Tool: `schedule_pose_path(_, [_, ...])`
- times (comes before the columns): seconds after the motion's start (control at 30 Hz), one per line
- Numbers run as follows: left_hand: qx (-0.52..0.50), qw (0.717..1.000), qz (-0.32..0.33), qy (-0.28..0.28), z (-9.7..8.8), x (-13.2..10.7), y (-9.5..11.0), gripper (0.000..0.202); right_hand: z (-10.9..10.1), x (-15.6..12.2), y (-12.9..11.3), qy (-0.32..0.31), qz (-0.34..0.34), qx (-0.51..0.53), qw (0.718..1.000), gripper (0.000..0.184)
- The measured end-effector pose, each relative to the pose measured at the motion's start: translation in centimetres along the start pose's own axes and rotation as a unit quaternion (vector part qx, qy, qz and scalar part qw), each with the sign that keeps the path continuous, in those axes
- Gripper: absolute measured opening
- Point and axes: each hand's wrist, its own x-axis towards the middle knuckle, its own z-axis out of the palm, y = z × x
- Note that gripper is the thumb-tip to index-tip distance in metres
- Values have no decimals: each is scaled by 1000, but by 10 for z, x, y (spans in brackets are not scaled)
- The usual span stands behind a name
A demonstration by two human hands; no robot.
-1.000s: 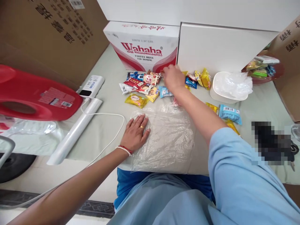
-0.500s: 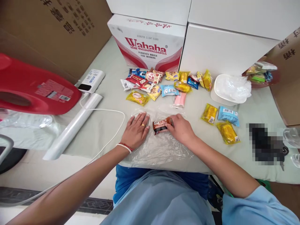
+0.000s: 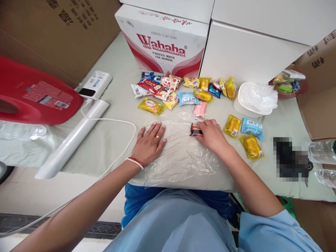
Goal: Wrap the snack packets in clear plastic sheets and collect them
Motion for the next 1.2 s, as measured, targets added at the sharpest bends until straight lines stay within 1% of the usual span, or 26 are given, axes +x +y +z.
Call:
schedule_pose_path(0.07, [-14,1000,6,-20,-4,3,-3,60,-8,-6,8,20,19,21,999,48])
schedule_pose_path(0.1, [-21,999,11,-29,-6,6,-5,60,-12,-8,7,38,11,39,998,50])
schedule_pose_path(0.17, [-27,998,26,-40,-9,10,-11,59,-17,-10,-5,71,-33,81,994,52])
schedule_pose_path(0.23, [-18,998,47,-36,-11,14,-17,59,-16,-8,-27,75,-90,107,987,51])
schedule_pose_path(0.3, [-3,997,68,-24,-11,17,-22,58,-7,-5,-50,53,-125,108,985,49])
schedule_pose_path(0.37, [7,997,80,-14,-11,17,-27,56,8,-3,-68,26,-130,91,987,52])
schedule_pose_path(0.43, [10,997,81,-14,-9,17,-29,56,22,-1,-74,4,-122,79,989,56])
schedule_pose_path(0.47, [11,997,78,-18,-9,17,-30,57,27,0,-72,-4,-121,82,989,59])
schedule_pose_path(0.53, [11,997,74,-25,-8,17,-31,57,26,6,-58,-2,-124,104,987,63])
schedule_pose_path(0.57, [10,997,73,-27,-8,17,-31,58,21,11,-45,17,-120,114,986,61])
schedule_pose_path(0.6, [9,997,73,-29,-8,18,-31,58,13,20,-30,48,-105,114,987,55])
schedule_pose_path(0.63, [8,997,74,-30,-8,18,-30,59,2,31,-13,89,-76,105,988,47])
schedule_pose_path(0.67, [7,997,74,-31,-9,18,-30,59,-9,45,5,133,-31,83,987,38])
schedule_pose_path(0.7, [6,997,74,-32,-9,19,-30,59,-20,60,23,173,24,50,983,32])
schedule_pose_path(0.73, [5,997,75,-33,-9,19,-30,59,-30,77,41,195,78,15,977,28])
schedule_pose_path(0.8, [7,997,74,-33,-10,18,-30,59,-43,108,69,146,150,-34,977,26])
schedule_pose_path(0.83, [8,997,73,-33,-10,18,-30,59,-45,121,79,129,164,-41,977,28])
schedule_pose_path(0.87, [8,997,73,-32,-10,18,-30,59,-45,132,86,111,172,-45,978,31])
schedule_pose_path(0.93, [6,997,72,-27,-9,18,-29,59,-41,147,92,105,177,-44,978,37])
schedule_pose_path(1.0, [1,997,73,-22,-9,18,-29,58,-35,151,93,112,189,-45,975,34])
schedule_pose_path(1.1, [-10,997,70,-16,-9,18,-29,57,-33,142,96,127,209,-46,969,26])
schedule_pose_path(1.13, [-15,997,69,-15,-9,18,-29,57,-35,135,98,139,217,-39,965,26])
schedule_pose_path(1.2, [-22,998,66,-12,-10,19,-28,57,-42,117,101,187,222,-9,957,30])
